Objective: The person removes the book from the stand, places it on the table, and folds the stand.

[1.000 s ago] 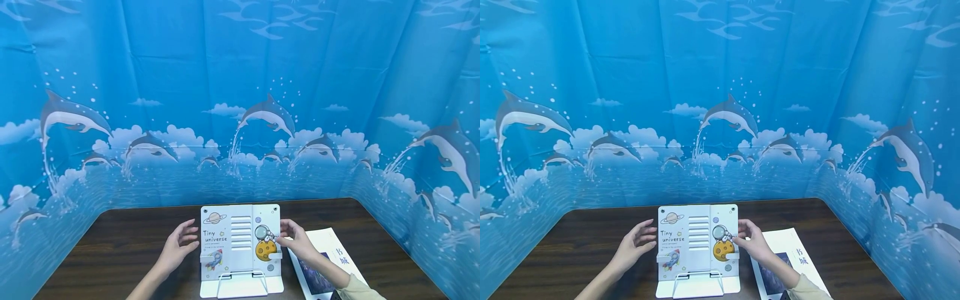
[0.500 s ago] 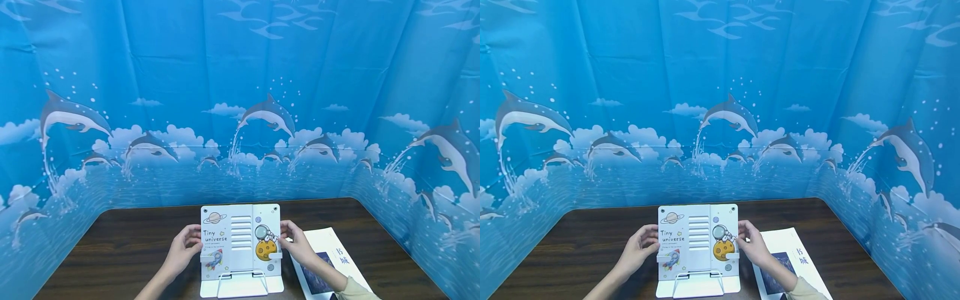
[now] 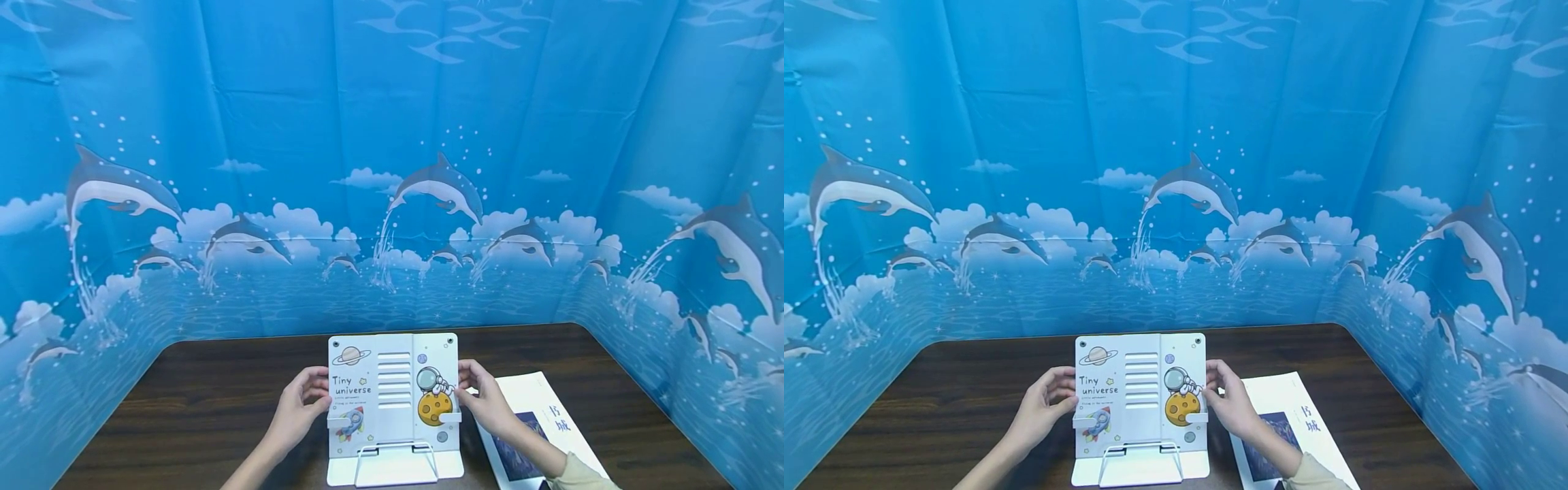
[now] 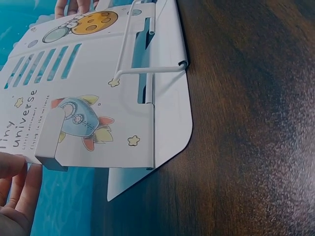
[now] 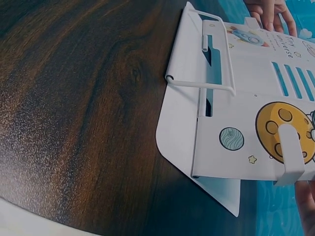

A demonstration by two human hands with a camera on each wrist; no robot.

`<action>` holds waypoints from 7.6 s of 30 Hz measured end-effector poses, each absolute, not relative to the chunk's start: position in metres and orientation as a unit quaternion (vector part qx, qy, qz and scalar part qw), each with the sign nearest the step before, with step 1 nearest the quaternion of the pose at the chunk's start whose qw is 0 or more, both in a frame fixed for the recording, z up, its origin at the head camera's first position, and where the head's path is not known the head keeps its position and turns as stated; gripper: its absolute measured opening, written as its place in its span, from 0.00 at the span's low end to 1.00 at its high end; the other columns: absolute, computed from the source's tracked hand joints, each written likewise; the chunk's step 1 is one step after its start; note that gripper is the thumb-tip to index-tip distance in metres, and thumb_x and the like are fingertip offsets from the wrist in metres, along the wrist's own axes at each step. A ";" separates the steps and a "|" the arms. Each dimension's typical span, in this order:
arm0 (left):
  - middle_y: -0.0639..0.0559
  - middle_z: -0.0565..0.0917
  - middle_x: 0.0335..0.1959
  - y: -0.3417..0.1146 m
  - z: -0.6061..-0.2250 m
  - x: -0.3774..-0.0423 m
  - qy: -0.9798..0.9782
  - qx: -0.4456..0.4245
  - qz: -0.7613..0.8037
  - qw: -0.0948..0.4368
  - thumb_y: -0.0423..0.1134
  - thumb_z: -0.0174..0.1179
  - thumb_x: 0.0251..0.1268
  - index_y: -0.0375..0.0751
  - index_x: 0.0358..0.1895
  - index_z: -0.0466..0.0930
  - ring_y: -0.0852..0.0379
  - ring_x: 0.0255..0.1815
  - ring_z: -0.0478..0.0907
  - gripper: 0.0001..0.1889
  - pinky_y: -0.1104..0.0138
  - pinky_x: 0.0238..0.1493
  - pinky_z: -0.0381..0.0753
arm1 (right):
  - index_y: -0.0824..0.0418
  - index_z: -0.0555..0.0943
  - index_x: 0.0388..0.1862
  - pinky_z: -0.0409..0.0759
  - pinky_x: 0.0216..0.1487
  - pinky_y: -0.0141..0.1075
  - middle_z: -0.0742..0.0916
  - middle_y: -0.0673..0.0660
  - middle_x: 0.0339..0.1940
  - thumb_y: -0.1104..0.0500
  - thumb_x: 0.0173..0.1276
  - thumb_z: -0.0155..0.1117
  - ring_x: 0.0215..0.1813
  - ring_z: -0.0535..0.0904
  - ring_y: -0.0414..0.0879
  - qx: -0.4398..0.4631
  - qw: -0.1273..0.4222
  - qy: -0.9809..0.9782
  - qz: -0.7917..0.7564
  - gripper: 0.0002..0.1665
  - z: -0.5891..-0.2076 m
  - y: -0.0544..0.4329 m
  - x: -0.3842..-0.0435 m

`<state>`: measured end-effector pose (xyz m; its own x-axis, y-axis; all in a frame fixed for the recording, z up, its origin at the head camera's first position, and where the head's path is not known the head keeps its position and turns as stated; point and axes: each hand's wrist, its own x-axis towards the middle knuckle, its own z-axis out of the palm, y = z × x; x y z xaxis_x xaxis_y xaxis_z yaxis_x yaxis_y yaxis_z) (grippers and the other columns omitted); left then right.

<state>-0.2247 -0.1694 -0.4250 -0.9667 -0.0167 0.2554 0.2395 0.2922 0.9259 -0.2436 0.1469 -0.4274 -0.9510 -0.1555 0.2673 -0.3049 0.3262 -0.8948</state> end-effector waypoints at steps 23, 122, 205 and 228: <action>0.41 0.78 0.34 -0.165 -0.422 -0.203 -0.785 -0.052 -0.605 0.122 0.16 0.56 0.49 0.30 0.48 0.69 0.57 0.31 0.76 0.20 0.69 0.30 0.80 | 0.67 0.73 0.48 0.79 0.31 0.32 0.78 0.57 0.31 0.80 0.55 0.53 0.33 0.74 0.46 0.182 0.085 -0.823 0.532 0.22 -0.422 0.141 -0.260; 0.49 0.81 0.33 -0.170 -0.382 -0.190 -0.768 -0.096 -0.612 0.166 0.28 0.61 0.54 0.32 0.42 0.78 0.62 0.31 0.77 0.11 0.69 0.30 0.80 | 0.84 0.63 0.47 0.81 0.40 0.40 0.83 0.54 0.30 0.71 0.54 0.57 0.35 0.80 0.42 0.007 -0.155 -0.692 0.705 0.25 -0.457 0.089 -0.185; 0.45 0.82 0.36 -0.142 -0.390 -0.152 -0.727 -0.036 -0.665 0.167 0.24 0.64 0.46 0.27 0.44 0.77 0.60 0.29 0.79 0.17 0.68 0.30 0.82 | 0.79 0.60 0.52 0.80 0.31 0.33 0.78 0.55 0.27 0.73 0.42 0.57 0.27 0.76 0.42 0.056 -0.136 -0.697 0.702 0.34 -0.467 0.079 -0.218; 0.50 0.81 0.29 -0.125 -0.389 -0.145 -0.702 -0.040 -0.695 0.152 0.22 0.67 0.40 0.24 0.42 0.76 0.60 0.28 0.79 0.20 0.69 0.28 0.81 | 0.79 0.60 0.54 0.77 0.32 0.31 0.77 0.56 0.30 0.73 0.42 0.56 0.29 0.76 0.42 0.097 -0.201 -0.679 0.699 0.36 -0.465 0.095 -0.238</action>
